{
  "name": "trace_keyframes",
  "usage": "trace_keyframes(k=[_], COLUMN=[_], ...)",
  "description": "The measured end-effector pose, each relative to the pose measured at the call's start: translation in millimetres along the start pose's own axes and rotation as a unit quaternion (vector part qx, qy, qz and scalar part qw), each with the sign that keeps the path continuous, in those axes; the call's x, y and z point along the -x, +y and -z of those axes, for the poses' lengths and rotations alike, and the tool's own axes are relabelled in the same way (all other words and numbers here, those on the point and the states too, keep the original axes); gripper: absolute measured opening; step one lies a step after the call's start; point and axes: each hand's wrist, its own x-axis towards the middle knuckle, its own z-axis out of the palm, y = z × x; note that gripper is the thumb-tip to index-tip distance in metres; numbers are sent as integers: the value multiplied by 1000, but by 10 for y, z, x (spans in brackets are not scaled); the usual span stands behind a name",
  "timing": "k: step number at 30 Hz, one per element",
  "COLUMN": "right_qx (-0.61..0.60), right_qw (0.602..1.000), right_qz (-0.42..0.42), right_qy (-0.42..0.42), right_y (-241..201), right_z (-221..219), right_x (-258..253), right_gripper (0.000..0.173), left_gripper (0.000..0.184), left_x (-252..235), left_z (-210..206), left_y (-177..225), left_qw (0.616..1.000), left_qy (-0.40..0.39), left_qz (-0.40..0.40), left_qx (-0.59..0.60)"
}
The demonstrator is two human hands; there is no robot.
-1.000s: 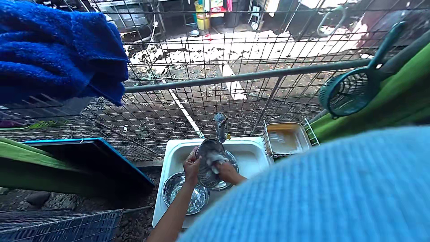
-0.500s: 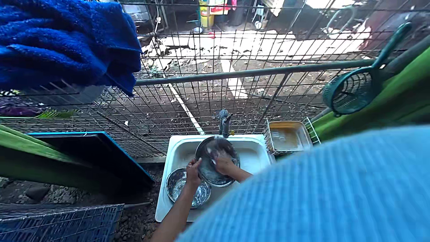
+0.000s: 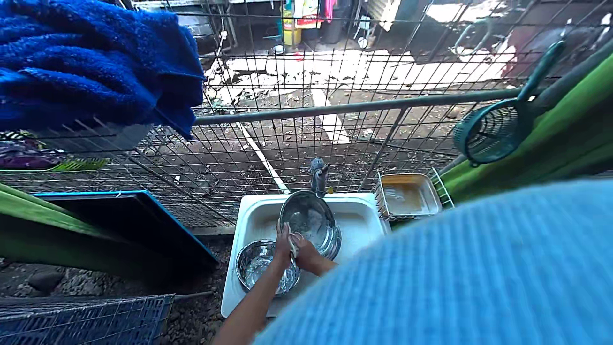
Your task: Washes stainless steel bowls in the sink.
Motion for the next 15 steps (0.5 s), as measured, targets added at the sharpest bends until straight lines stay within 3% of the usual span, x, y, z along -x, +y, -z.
trace_keyframes(k=[3,5,8,10,12,15], right_qx=[113,163,73,10,40,155], right_qw=[983,973,994,1000,994,972], right_qz=[81,58,-27,-14,34,58], right_qy=[-119,-154,-73,-12,-100,-169], right_y=[499,526,71,-27,199,443], right_z=[108,290,188,61,72,300], right_x=[206,166,8,0,116,102], right_gripper=[44,37,40,50,58,40], left_gripper=[55,63,69,62,59,56], left_x=[-84,-67,44,33,-30,-97], left_z=[324,277,-50,-79,160,302], left_y=[251,243,-155,-127,76,156], left_qw=[998,998,999,998,995,996], left_qy=[-23,-21,44,33,21,40], left_qz=[45,50,2,-13,14,46], left_qx=[-24,-23,-17,-52,-99,-70])
